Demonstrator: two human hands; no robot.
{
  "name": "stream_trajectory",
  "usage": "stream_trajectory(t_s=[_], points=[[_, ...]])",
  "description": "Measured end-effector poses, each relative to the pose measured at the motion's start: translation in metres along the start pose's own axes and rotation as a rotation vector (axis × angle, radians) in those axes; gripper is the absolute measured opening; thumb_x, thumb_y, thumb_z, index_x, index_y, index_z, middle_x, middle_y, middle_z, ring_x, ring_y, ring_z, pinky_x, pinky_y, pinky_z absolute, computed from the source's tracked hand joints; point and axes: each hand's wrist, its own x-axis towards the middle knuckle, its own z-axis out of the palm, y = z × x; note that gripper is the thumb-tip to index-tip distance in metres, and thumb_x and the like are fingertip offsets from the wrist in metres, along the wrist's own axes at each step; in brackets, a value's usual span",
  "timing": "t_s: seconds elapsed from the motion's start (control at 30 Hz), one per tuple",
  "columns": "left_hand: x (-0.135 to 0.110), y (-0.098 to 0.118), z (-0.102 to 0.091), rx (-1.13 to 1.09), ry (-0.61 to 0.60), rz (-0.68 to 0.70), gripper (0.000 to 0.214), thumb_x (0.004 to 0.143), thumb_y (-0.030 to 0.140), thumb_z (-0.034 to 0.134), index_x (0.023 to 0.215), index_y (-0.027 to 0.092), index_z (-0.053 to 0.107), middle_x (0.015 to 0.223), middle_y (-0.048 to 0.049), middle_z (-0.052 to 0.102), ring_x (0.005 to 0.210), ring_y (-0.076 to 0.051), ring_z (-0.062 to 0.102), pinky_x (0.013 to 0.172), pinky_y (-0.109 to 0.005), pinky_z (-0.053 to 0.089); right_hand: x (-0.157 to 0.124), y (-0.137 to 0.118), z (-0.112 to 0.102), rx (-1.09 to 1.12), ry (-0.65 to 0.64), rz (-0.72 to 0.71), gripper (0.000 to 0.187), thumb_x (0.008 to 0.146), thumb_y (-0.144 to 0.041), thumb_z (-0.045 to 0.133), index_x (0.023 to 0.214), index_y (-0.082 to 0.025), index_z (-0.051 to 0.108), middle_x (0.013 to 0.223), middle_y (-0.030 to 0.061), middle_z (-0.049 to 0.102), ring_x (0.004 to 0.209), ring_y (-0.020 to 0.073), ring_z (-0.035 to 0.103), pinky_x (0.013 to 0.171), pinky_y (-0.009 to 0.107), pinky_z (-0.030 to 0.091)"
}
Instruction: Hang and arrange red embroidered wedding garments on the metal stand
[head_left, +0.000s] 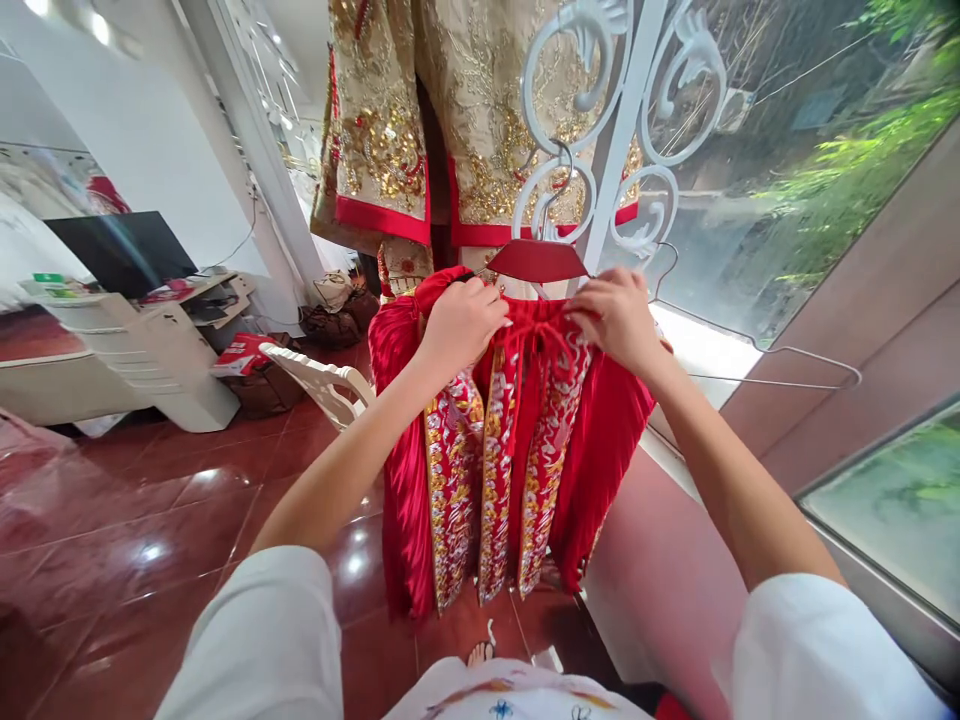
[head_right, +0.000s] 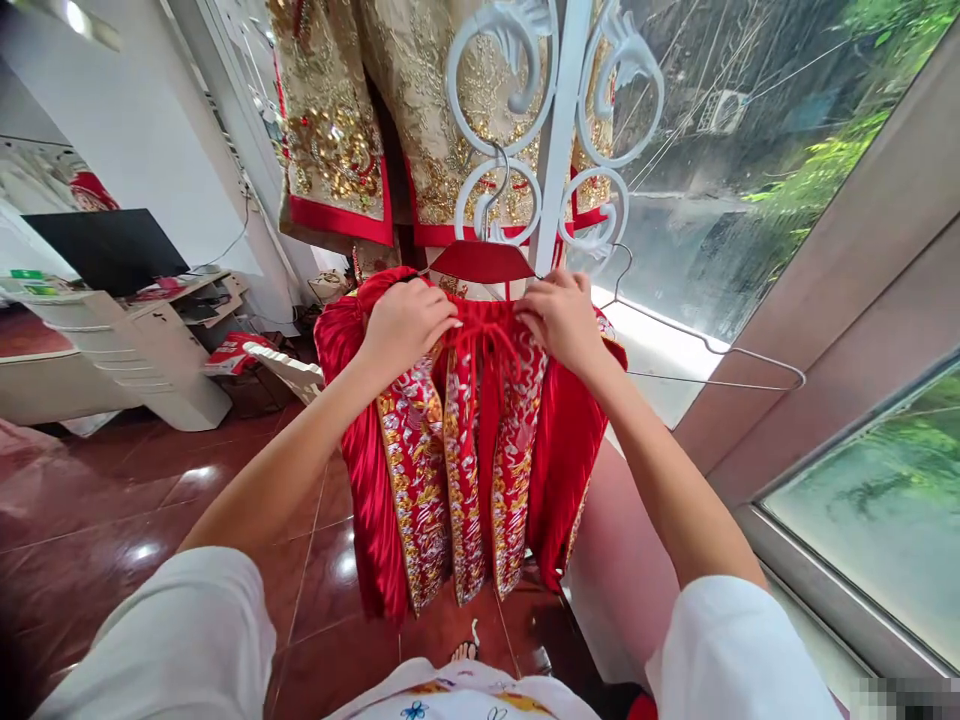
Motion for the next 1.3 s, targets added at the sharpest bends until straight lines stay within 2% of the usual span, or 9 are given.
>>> stream_trajectory(t_s=[0.1, 0.23, 0.4, 0.63, 0.8, 0.87, 0.97, 1.07, 1.3], points=[[-0.013, -0.009, -0.012, -0.007, -0.070, 0.127, 0.019, 0.089, 0.029, 0.047, 0.087, 0.020, 0.064, 0.091, -0.0045, 0.059, 0.098, -0.022, 0.050, 0.094, -0.046, 0.036, -0.022, 0.001, 0.004, -0.034, -0.028, -0.028, 0.019, 0.087, -0.026, 0.046, 0.083, -0.027, 0.065, 0.083, 0.0014, 0.064, 0.091, 0.0214, 0.049, 0.092, 0.045, 0.028], [-0.028, -0.030, -0.038, -0.005, -0.016, 0.082, 0.019, 0.087, 0.032, 0.050, 0.098, 0.026, 0.064, 0.118, -0.0041, 0.053, 0.118, -0.026, 0.040, 0.103, -0.053, 0.023, -0.035, 0.026, -0.011, 0.050, 0.085, 0.005, 0.022, 0.085, -0.031, 0.051, 0.104, -0.028, 0.062, 0.111, 0.0048, 0.059, 0.106, 0.0236, 0.048, 0.093, 0.044, 0.033], [-0.031, -0.053, -0.037, -0.081, -0.066, 0.051, 0.025, 0.089, 0.029, 0.040, 0.099, 0.022, 0.062, 0.129, -0.0078, 0.045, 0.122, -0.024, 0.039, 0.101, -0.043, 0.033, -0.030, 0.057, -0.025, 0.148, -0.013, 0.062, 0.032, 0.085, -0.030, 0.049, 0.115, -0.023, 0.055, 0.106, 0.0092, 0.057, 0.091, 0.0207, 0.054, 0.078, 0.036, 0.045], [-0.020, -0.066, -0.028, -0.383, 0.027, -0.148, 0.022, 0.086, 0.029, 0.044, 0.089, 0.015, 0.061, 0.093, -0.0043, 0.063, 0.090, -0.019, 0.059, 0.088, -0.037, 0.043, -0.032, 0.044, -0.014, -0.039, 0.040, 0.092, 0.021, 0.086, -0.027, 0.043, 0.099, -0.018, 0.056, 0.094, 0.0124, 0.060, 0.089, 0.0240, 0.053, 0.080, 0.039, 0.042], [-0.010, -0.076, -0.019, -0.610, 0.147, -0.338, 0.018, 0.082, 0.028, 0.049, 0.086, 0.014, 0.058, 0.077, -0.0032, 0.062, 0.074, -0.014, 0.057, 0.075, -0.029, 0.046, -0.023, 0.039, -0.025, 0.187, 0.213, 0.361, 0.012, 0.083, -0.026, 0.050, 0.077, -0.019, 0.057, 0.072, 0.0053, 0.060, 0.068, 0.0172, 0.053, 0.066, 0.032, 0.042], [-0.007, -0.081, -0.011, -0.666, 0.143, -0.353, 0.019, 0.083, 0.029, 0.049, 0.091, 0.015, 0.058, 0.080, -0.0041, 0.063, 0.074, -0.014, 0.058, 0.074, -0.027, 0.046, -0.013, 0.039, -0.040, 0.407, 0.129, 0.466, 0.013, 0.080, -0.026, 0.057, 0.071, -0.017, 0.057, 0.064, 0.0020, 0.058, 0.059, 0.0125, 0.050, 0.059, 0.027, 0.040], [-0.001, -0.085, 0.001, -0.663, 0.081, -0.338, 0.025, 0.087, 0.034, 0.044, 0.099, 0.016, 0.057, 0.082, -0.0042, 0.064, 0.078, -0.014, 0.058, 0.077, -0.028, 0.045, 0.004, 0.041, -0.062, 0.722, -0.200, 0.598, 0.019, 0.083, -0.025, 0.056, 0.070, -0.012, 0.058, 0.057, 0.0001, 0.056, 0.050, 0.0067, 0.047, 0.051, 0.023, 0.035], [-0.003, -0.083, 0.006, -0.550, 0.020, -0.300, 0.038, 0.091, 0.040, 0.033, 0.094, 0.013, 0.059, 0.085, -0.0053, 0.064, 0.087, -0.018, 0.058, 0.083, -0.031, 0.043, 0.011, 0.044, -0.074, 0.817, -0.369, 0.701, 0.023, 0.086, -0.025, 0.053, 0.070, -0.009, 0.058, 0.056, 0.0003, 0.057, 0.048, 0.0044, 0.048, 0.051, 0.021, 0.035], [-0.087, -0.038, 0.018, -0.110, 0.482, -0.576, 0.020, 0.088, 0.030, 0.042, 0.091, 0.016, 0.057, 0.093, -0.0085, 0.060, 0.097, -0.021, 0.054, 0.091, -0.038, 0.039, -0.034, 0.047, -0.071, 0.939, -0.212, 0.895, 0.023, 0.080, -0.032, 0.062, 0.088, -0.011, 0.067, 0.075, 0.0123, 0.067, 0.062, 0.0134, 0.060, 0.062, 0.031, 0.045]])
